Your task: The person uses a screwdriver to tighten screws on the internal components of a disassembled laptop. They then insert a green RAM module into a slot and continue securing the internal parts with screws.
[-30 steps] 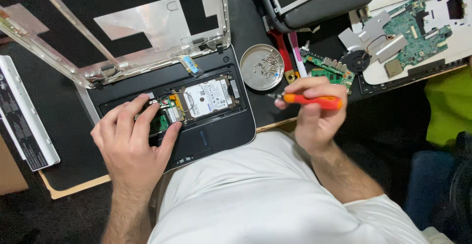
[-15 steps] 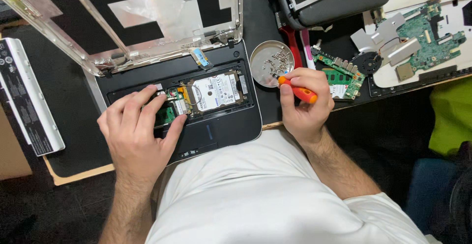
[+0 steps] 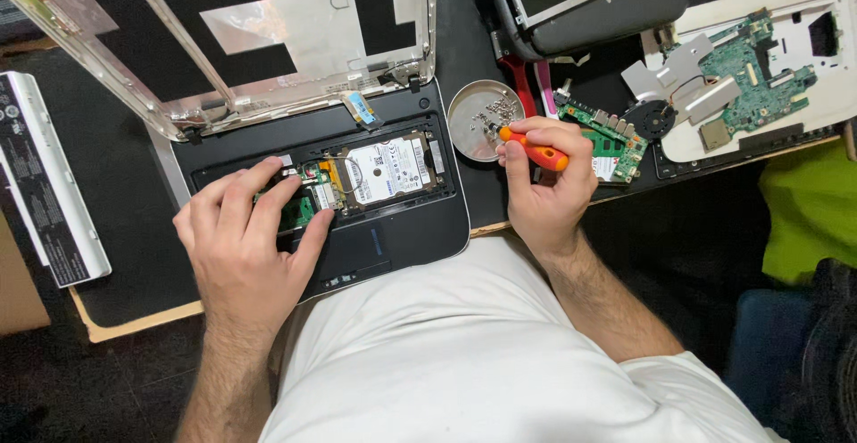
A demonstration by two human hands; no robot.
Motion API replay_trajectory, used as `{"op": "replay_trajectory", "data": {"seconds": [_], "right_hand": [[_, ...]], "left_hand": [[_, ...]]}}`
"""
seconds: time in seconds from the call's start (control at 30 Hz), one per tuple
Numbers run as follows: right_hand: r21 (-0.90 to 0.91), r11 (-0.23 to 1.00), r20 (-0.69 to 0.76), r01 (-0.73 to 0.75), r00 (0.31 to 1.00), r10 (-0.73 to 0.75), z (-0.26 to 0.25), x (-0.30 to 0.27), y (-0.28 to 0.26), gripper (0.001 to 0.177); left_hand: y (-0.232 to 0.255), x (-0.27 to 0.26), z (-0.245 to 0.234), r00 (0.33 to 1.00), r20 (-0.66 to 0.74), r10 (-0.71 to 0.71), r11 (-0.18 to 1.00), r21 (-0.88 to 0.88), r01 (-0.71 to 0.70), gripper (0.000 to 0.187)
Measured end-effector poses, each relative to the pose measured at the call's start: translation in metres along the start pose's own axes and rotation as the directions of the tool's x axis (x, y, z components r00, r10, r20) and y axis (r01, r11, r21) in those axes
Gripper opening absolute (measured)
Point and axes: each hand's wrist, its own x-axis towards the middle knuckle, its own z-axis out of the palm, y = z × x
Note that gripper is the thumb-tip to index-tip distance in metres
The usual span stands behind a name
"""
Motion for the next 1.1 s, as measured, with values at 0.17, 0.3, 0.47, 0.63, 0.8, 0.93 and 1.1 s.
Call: {"op": "replay_trajectory", "data": {"seconds": [0.17, 0.3, 0.47, 0.63, 0.8, 0.93, 1.1], "right_hand": [[-0.035, 0.999, 0.019, 0.027, 0.999, -0.026, 0.0, 0.003, -0.002, 0.018], [-0.023, 0.999, 0.049, 0.029, 0.998, -0.028, -0.001, 0.004, -0.004, 0.019], [-0.069, 0.997, 0.042, 0.047, 0.998, -0.044, 0.0, 0.004, -0.002, 0.019], [-0.079, 0.994, 0.029, 0.073, 0.997, -0.071, -0.001, 0.003, -0.003, 0.017], [0.092, 0.996, -0.12, 0.008, 0.993, 0.003, -0.003, -0.006, -0.003, 0.021], [0.097, 0.995, -0.219, 0.035, 0.976, -0.013, -0.005, -0.013, 0.007, 0.027], [-0.047, 0.991, -0.077, 0.126, 0.989, -0.129, -0.016, -0.009, 0.011, 0.024]], "left_hand": [[0.001, 0.001, -0.001, 1.0, 0.012, -0.007, 1.0, -0.003, 0.007, 0.041], [0.001, 0.001, -0.001, 1.0, 0.012, -0.005, 1.0, 0.003, 0.005, 0.042], [0.001, 0.002, -0.001, 1.0, 0.005, -0.003, 1.0, 0.003, 0.003, 0.041], [0.002, 0.001, -0.002, 1.0, 0.007, 0.0, 1.0, 0.007, 0.0, 0.041], [0.003, 0.002, -0.004, 1.0, 0.016, 0.0, 1.0, 0.01, 0.0, 0.043], [0.002, 0.001, -0.004, 1.0, 0.031, 0.002, 1.0, 0.002, -0.002, 0.044], [0.001, -0.001, -0.002, 0.999, 0.036, -0.004, 1.0, 0.02, 0.004, 0.044]]}}
